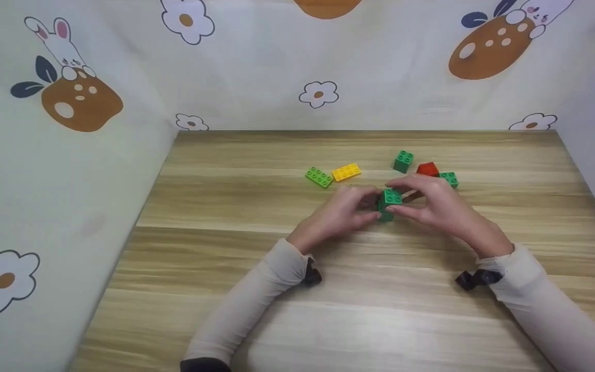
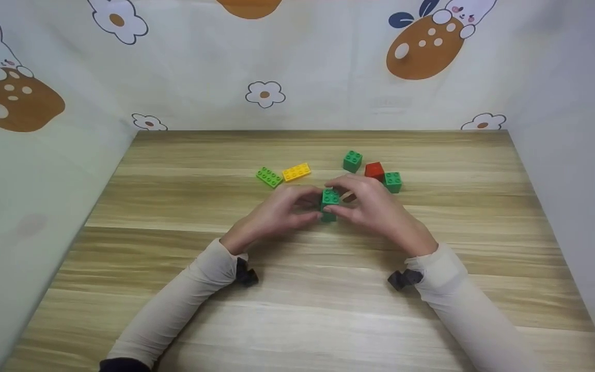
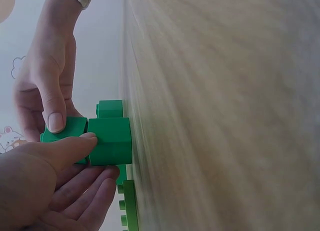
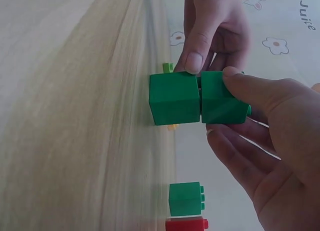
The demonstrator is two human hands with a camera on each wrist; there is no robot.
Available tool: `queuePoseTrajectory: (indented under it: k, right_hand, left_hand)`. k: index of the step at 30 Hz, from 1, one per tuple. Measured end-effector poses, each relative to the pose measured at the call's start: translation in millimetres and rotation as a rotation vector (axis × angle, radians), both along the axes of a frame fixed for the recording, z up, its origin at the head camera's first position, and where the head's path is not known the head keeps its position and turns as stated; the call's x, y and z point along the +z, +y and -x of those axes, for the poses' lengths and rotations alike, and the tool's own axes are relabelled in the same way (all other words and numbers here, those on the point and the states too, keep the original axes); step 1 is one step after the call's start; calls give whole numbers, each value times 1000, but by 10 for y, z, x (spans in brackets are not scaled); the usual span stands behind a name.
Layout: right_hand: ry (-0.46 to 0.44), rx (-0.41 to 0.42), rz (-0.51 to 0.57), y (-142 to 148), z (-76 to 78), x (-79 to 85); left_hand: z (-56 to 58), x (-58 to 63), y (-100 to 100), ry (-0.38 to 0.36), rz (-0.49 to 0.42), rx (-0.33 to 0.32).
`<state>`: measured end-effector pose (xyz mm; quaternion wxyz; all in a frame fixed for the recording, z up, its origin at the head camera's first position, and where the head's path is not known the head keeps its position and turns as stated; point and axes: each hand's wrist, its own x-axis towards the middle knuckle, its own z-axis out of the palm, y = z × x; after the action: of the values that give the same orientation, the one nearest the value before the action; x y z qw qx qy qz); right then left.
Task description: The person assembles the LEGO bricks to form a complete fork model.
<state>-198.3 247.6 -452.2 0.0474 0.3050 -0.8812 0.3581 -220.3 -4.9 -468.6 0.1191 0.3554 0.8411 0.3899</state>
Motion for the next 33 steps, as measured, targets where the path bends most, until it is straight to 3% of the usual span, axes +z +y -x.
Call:
queuePoseTrajectory:
  k: [9,22,33]
  right_hand:
    - [-23,-14,18,-13,-7,1]
    - [-30,-15,35,-37,-12,-13]
    - [-24,-36,37,-47,-12,-36]
  left_hand:
    - [13,-6,-4,-5,-44,-20]
    - [8,-6,2,-13,-27,-10]
    - [7,-10,3,22,-9,-7]
